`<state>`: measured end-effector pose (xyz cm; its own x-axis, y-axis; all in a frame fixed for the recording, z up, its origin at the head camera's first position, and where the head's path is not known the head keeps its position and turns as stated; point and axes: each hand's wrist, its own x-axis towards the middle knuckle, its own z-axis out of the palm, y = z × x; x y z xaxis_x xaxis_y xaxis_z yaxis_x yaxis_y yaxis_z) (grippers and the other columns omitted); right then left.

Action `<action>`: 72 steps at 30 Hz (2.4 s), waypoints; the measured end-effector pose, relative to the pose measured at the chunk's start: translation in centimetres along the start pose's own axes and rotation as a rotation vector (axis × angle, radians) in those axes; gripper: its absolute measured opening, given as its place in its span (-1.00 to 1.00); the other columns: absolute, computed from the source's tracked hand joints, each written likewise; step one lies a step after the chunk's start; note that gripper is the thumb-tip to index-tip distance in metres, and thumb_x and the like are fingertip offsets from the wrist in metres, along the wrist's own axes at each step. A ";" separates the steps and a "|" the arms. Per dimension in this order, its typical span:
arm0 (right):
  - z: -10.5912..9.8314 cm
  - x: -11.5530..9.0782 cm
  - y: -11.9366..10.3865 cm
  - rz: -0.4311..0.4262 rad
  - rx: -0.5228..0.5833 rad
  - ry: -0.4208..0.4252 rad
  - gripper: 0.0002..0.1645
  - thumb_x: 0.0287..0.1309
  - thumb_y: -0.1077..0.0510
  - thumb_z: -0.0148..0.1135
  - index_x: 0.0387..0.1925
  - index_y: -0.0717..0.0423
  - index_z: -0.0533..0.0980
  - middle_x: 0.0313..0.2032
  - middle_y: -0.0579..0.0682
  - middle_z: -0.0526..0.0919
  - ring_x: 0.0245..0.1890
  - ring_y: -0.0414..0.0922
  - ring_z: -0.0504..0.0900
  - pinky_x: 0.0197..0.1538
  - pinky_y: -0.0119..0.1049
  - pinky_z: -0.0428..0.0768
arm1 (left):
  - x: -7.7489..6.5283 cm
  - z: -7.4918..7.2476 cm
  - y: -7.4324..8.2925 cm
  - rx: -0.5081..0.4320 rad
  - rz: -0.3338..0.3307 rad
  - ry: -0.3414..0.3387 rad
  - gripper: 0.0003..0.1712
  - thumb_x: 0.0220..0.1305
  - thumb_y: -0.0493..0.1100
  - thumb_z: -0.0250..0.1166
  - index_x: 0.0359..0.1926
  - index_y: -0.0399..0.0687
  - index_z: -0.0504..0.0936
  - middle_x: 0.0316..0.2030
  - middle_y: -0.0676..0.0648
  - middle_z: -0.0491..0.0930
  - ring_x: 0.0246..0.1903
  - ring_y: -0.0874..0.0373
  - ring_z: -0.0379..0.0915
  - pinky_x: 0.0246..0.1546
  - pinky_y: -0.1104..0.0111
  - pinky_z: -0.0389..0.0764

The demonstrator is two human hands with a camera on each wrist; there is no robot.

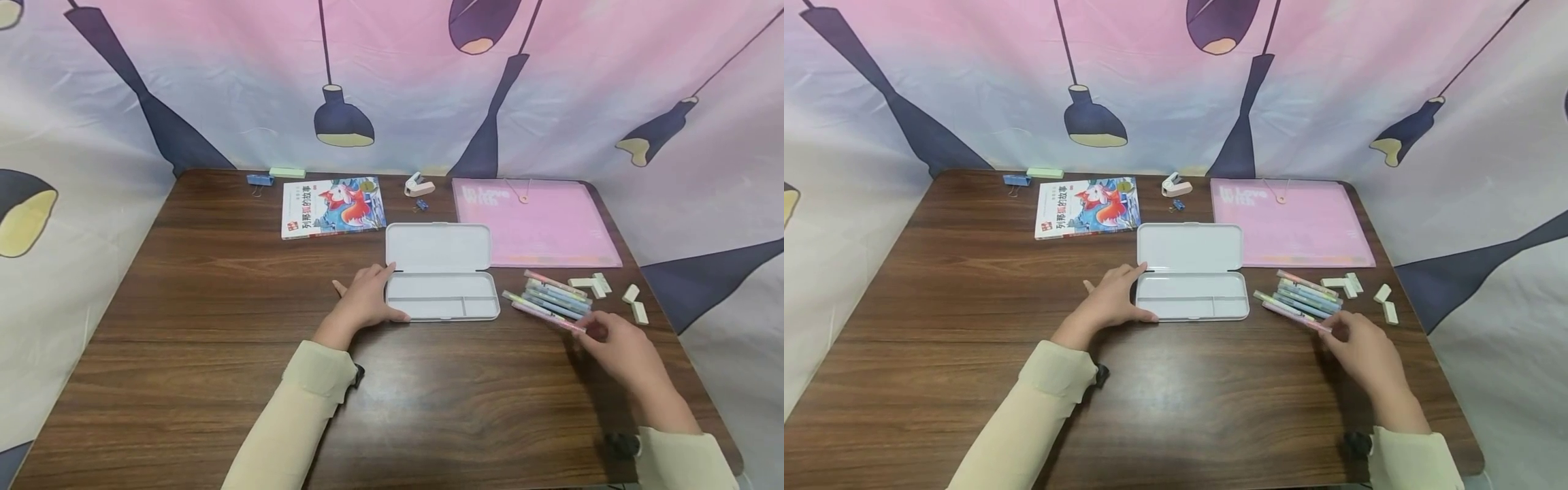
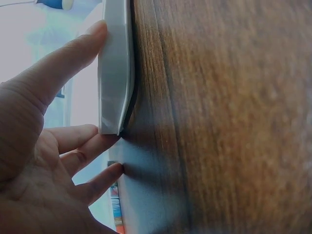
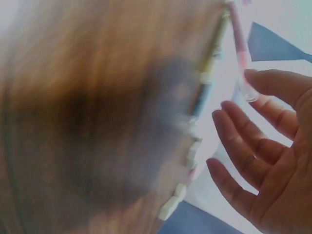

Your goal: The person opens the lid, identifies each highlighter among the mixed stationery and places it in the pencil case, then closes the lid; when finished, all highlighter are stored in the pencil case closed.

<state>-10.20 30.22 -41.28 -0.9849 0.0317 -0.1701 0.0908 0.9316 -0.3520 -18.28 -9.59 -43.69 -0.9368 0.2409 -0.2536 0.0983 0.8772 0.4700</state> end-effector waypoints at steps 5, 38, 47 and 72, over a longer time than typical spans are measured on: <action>-0.4 -0.3 -2.0 -0.036 0.113 0.121 -0.54 0.10 -0.23 0.09 -0.21 0.06 0.49 -0.32 0.09 0.61 -0.28 0.02 0.55 -0.37 -0.14 0.45 | -0.1 -0.1 -0.2 0.004 -0.008 0.003 0.20 -0.34 0.32 0.44 0.36 0.12 0.10 0.18 -0.02 0.25 0.23 -0.01 0.04 -0.02 -0.42 -0.34; 6.4 2.7 -16.7 -0.208 0.624 0.239 -0.71 0.13 -0.08 0.15 -0.12 -0.12 0.54 -0.27 -0.08 0.61 -0.19 -0.18 0.53 -0.26 -0.22 0.44 | -0.1 -0.2 -0.1 -0.013 -0.002 -0.011 0.19 -0.32 0.30 0.44 0.36 0.20 0.06 0.19 0.01 0.23 0.25 -0.01 0.00 0.01 -0.39 -0.38; 7.6 3.6 -17.6 -0.188 0.606 0.129 -0.69 0.18 -0.01 0.10 -0.06 -0.07 0.54 -0.28 -0.03 0.62 -0.19 -0.15 0.52 -0.08 -0.18 0.45 | -0.2 -0.2 0.0 -0.021 0.002 -0.001 0.18 -0.32 0.28 0.45 0.36 0.19 0.09 0.15 0.00 0.27 0.22 -0.02 0.05 0.01 -0.39 -0.37; 8.6 4.0 -17.2 -0.168 0.229 0.156 -0.52 0.16 -0.08 0.06 0.12 -0.09 0.44 -0.08 -0.02 0.56 -0.01 -0.01 0.45 -0.05 0.03 0.19 | -0.3 -0.2 0.0 -0.038 0.009 0.007 0.18 -0.32 0.27 0.45 0.36 0.18 0.09 0.14 0.00 0.28 0.21 -0.01 0.06 0.00 -0.39 -0.39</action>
<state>-14.45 11.20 -43.81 -0.9981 -0.0437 0.0445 -0.0612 0.8237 -0.5638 -18.11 -9.77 -43.48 -0.9382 0.2459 -0.2437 0.0942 0.8587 0.5037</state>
